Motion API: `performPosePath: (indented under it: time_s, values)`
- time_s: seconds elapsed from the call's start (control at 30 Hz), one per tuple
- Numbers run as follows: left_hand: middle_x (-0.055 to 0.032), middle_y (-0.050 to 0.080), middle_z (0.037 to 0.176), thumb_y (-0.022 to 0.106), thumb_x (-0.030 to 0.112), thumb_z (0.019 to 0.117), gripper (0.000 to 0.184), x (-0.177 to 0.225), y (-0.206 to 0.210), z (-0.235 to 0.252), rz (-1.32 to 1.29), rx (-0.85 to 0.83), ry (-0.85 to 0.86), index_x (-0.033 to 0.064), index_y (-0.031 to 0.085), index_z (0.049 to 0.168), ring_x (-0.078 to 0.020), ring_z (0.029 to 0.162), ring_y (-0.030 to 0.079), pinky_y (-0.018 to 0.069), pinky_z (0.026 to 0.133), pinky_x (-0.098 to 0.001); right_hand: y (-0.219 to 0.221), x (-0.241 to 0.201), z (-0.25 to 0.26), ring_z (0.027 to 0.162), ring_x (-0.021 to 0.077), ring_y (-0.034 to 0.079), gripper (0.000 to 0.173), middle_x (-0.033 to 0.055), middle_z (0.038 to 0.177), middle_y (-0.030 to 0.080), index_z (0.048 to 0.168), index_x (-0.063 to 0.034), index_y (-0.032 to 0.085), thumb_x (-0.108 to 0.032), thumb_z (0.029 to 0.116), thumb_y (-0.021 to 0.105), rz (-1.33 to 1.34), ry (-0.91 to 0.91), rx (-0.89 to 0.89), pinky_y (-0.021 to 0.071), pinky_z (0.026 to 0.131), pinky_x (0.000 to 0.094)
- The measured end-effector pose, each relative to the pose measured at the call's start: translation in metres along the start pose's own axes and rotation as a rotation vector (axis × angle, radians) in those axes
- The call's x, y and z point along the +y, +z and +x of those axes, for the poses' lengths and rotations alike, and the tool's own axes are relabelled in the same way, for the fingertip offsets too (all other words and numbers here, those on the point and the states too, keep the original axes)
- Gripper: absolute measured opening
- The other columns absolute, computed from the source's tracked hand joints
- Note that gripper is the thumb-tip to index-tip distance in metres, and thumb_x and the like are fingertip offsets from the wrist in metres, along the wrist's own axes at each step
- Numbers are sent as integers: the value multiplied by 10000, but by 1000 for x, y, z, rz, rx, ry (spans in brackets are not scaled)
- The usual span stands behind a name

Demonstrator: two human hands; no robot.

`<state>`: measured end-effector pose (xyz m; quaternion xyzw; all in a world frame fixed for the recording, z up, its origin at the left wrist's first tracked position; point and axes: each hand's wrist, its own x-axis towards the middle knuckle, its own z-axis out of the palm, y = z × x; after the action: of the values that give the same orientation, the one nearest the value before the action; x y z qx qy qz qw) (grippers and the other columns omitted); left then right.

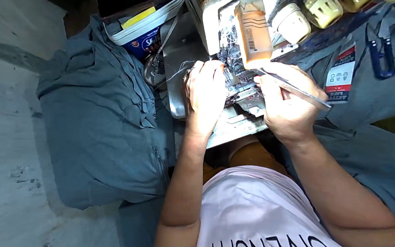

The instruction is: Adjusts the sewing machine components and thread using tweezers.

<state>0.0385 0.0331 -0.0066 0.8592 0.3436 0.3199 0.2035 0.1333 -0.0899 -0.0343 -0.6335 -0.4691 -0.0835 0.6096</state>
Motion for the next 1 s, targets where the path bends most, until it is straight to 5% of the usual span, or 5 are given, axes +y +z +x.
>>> performPosePath:
  time_s: [0.3, 0.5, 0.67, 0.8, 1.0]
  values:
    - [-96, 698, 854, 578, 81, 961, 192, -5, 2, -4, -15, 63, 57, 28, 762, 962, -159, 813, 646, 488, 783, -295, -1, 1, -2, 1064, 112, 697, 218, 160, 1143, 716, 1154, 117, 684, 29, 960, 635, -20, -37, 14, 566, 937, 229]
    - [-115, 706, 882, 571, 68, 955, 195, -3, 1, -4, -2, 71, 54, 21, 760, 968, -174, 842, 661, 499, 790, -291, 0, -8, -6, 1112, 255, 697, 180, 245, 1113, 730, 1047, 102, 714, -24, 989, 600, -169, -270, -97, 523, 991, 290]
    - [-110, 707, 890, 570, 72, 953, 200, -5, 2, -4, -15, 80, 56, 27, 753, 1020, -168, 828, 659, 506, 774, -274, 5, -15, -12, 1057, 300, 692, 169, 252, 1096, 723, 1091, 61, 719, -9, 979, 613, -244, -371, -146, 529, 941, 317]
    - [-114, 712, 916, 572, 81, 953, 224, -6, -1, -4, -1, 41, 53, 26, 752, 1074, -182, 850, 667, 511, 794, -291, 0, -13, -8, 1085, 265, 687, 187, 244, 1118, 717, 1080, 81, 722, -34, 984, 608, -229, -262, -122, 525, 967, 299]
    - [-120, 714, 929, 564, 70, 954, 237, -5, -2, -4, 14, 24, 54, 20, 752, 1089, -187, 863, 663, 507, 811, -300, -6, 4, 9, 991, 34, 694, 173, 89, 1080, 717, 1110, 87, 695, 4, 978, 621, 52, 73, 13, 577, 893, 188]
